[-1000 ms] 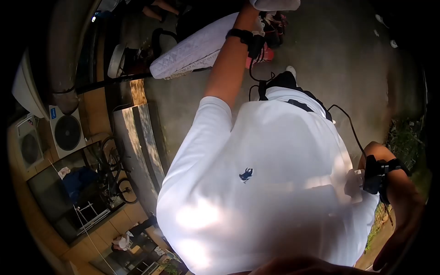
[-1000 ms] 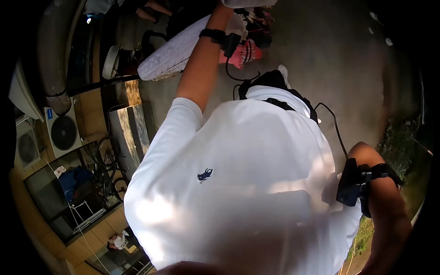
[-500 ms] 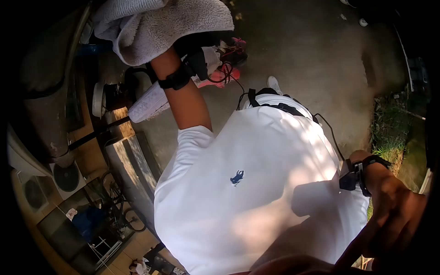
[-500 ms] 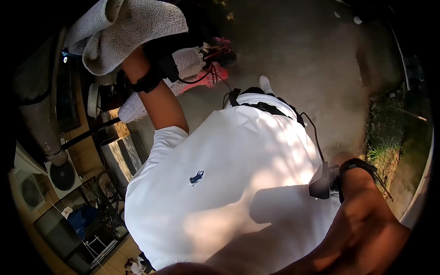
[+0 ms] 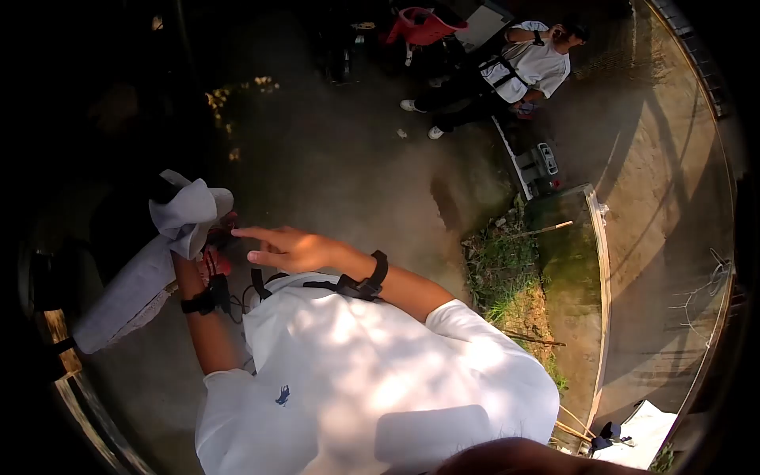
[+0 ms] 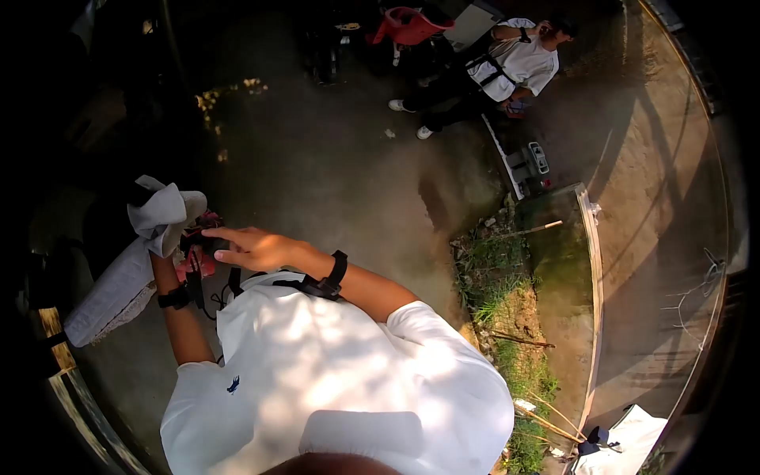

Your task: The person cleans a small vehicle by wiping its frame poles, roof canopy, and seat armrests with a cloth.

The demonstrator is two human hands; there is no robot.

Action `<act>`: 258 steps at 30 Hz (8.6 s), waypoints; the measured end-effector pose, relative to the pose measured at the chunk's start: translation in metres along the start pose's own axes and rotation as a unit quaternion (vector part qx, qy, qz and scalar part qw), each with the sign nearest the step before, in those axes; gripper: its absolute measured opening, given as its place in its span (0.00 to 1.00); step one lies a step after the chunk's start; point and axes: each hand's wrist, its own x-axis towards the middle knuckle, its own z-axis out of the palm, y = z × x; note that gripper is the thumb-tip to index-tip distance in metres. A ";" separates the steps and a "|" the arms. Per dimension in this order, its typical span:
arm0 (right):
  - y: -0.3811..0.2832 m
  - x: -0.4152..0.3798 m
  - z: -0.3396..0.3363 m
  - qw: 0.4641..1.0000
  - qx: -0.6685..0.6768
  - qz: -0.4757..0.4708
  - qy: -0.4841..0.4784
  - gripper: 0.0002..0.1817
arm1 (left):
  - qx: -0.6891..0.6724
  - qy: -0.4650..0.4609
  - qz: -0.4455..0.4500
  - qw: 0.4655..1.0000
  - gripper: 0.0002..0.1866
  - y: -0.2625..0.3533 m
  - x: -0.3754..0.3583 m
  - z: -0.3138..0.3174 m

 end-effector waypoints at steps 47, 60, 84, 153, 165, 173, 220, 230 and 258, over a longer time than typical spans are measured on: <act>-0.089 0.100 0.036 0.807 0.058 -0.324 0.491 0.34 | -0.151 -0.082 0.176 0.969 0.32 0.123 0.063 -0.078; -0.145 0.116 0.028 0.706 -0.025 -0.308 0.637 0.09 | 0.137 -0.120 0.149 0.972 0.24 0.173 0.023 -0.134; -0.495 0.096 0.010 0.417 -0.353 -0.254 0.798 0.22 | 0.421 0.327 0.446 0.719 0.20 0.256 -0.013 -0.631; -0.572 0.275 0.308 0.498 -0.312 -0.662 0.464 0.17 | 0.332 0.427 0.343 0.768 0.19 0.191 -0.041 -0.655; -0.517 0.214 0.226 0.544 -0.392 -0.539 0.510 0.25 | 0.399 0.410 0.389 0.722 0.27 0.206 -0.015 -0.548; -0.470 0.153 0.150 0.546 -0.439 -0.404 0.589 0.28 | 0.286 0.270 0.438 0.808 0.25 0.248 0.008 -0.454; -0.541 0.290 0.302 0.599 -0.318 -0.532 0.507 0.21 | -0.341 0.425 0.177 0.819 0.22 0.112 -0.054 -0.545; -0.448 0.195 0.188 0.495 -0.273 -0.500 0.656 0.21 | -0.557 0.108 0.104 0.817 0.23 0.147 0.008 -0.411; -0.427 0.158 0.164 0.480 -0.415 -0.373 0.676 0.13 | -0.652 -0.016 0.087 0.753 0.27 0.161 0.013 -0.346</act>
